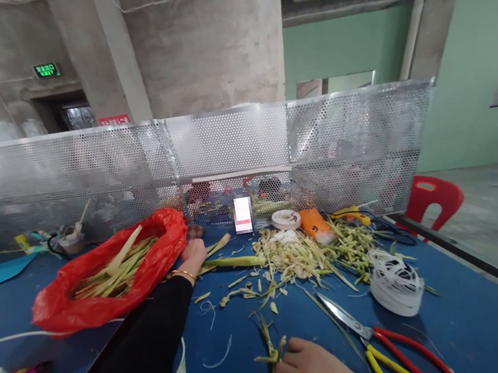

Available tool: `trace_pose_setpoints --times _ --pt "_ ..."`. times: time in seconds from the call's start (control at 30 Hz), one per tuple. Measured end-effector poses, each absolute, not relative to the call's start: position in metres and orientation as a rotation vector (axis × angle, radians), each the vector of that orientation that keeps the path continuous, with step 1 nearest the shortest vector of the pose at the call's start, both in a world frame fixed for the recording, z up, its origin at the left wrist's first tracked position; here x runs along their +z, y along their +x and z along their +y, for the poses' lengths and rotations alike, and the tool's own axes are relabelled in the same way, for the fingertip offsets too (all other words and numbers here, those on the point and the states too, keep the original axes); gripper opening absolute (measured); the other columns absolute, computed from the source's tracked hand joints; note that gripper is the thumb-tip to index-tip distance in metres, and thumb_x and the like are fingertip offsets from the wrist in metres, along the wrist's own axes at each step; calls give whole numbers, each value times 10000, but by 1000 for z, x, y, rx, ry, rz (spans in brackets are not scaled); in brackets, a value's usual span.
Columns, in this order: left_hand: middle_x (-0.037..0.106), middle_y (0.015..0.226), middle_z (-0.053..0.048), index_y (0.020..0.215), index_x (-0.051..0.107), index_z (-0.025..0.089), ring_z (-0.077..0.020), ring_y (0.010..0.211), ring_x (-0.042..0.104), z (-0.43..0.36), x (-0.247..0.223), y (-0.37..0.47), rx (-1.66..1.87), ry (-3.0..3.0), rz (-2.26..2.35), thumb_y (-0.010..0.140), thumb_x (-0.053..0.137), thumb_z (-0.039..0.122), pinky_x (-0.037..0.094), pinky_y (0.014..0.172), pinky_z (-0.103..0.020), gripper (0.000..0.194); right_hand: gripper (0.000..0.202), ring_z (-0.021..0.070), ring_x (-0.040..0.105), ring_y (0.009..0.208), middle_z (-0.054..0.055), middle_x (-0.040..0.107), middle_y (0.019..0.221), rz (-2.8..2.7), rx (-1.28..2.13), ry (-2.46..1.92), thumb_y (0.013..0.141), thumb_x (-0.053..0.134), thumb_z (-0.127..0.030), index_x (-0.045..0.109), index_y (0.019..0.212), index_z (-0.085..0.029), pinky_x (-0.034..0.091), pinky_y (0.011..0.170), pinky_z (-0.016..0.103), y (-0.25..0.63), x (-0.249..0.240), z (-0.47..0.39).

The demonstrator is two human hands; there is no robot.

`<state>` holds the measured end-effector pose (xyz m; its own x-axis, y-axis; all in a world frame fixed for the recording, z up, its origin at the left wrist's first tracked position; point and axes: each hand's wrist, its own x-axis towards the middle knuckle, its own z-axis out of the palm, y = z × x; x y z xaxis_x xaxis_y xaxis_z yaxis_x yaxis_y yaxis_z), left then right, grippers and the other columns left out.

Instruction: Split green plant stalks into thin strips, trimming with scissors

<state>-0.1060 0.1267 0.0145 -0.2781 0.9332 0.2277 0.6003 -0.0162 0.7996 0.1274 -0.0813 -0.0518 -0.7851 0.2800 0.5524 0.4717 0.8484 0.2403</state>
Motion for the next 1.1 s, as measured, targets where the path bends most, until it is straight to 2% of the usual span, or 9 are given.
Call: trace_pose_setpoints --times 0.17,0.27,0.37,0.47,0.57,0.63,0.73,0.87,1.1 --pt "574 1172 -91 1174 545 161 -214 986 591 119 38 -86 1338 1350 1978 880 553 328 508 821 -420 338 216 121 448 517 -36 559 575 -2496 -537 -563 878 503 -190 470 664 -187 305 561 282 132 -46 -84" --pt "676 893 -99 942 629 110 -185 812 630 98 47 -54 1451 1342 1784 856 546 308 502 732 -305 232 213 124 454 519 -18 553 578 -2355 -393 -693 879 464 -190 493 668 -189 301 564 287 141 -37 -86" --pt "673 687 -35 780 635 132 -135 606 603 51 41 -17 1468 1394 1515 765 616 352 477 612 -242 222 198 137 527 629 12 607 686 -2010 -45 -953 909 424 -213 578 788 -190 355 622 273 154 -26 -83" --pt "639 564 -3 648 620 157 -127 524 565 -6 22 8 1381 1450 1318 677 674 371 444 549 -230 222 185 143 540 638 10 609 705 -1604 432 -1122 862 537 -354 609 889 -186 409 608 261 163 -18 -74" --pt "617 532 7 616 597 172 -128 509 551 -47 4 19 1235 1449 1199 665 676 383 434 530 -232 231 263 134 510 573 -23 563 614 -1333 851 -1048 729 667 -424 609 811 -182 426 558 257 162 -13 -69" --pt "613 529 8 593 580 174 -122 490 536 -61 -2 22 1152 1415 1179 647 683 365 425 515 -231 223 279 127 506 551 -34 551 572 -1236 1011 -1024 665 713 -422 605 732 -174 430 552 256 158 -12 -70" --pt "629 537 -4 584 599 166 -127 504 555 -66 -1 24 1108 1345 1131 638 666 328 439 540 -240 184 270 117 504 519 -27 567 546 -1147 1083 -1070 655 715 -406 615 688 -158 421 538 253 156 -11 -73" --pt "693 614 -40 682 658 151 -145 540 604 -63 4 24 987 1240 1091 648 666 350 440 564 -250 201 238 103 500 512 -27 572 565 -1047 1032 -1076 651 717 -366 627 688 -149 407 538 242 163 -11 -69" --pt "692 596 -32 681 639 156 -133 539 599 -60 0 23 937 1239 1077 664 661 332 416 555 -232 179 254 97 503 503 -33 564 585 -938 948 -1076 637 723 -372 626 728 -156 417 524 238 173 -12 -59"
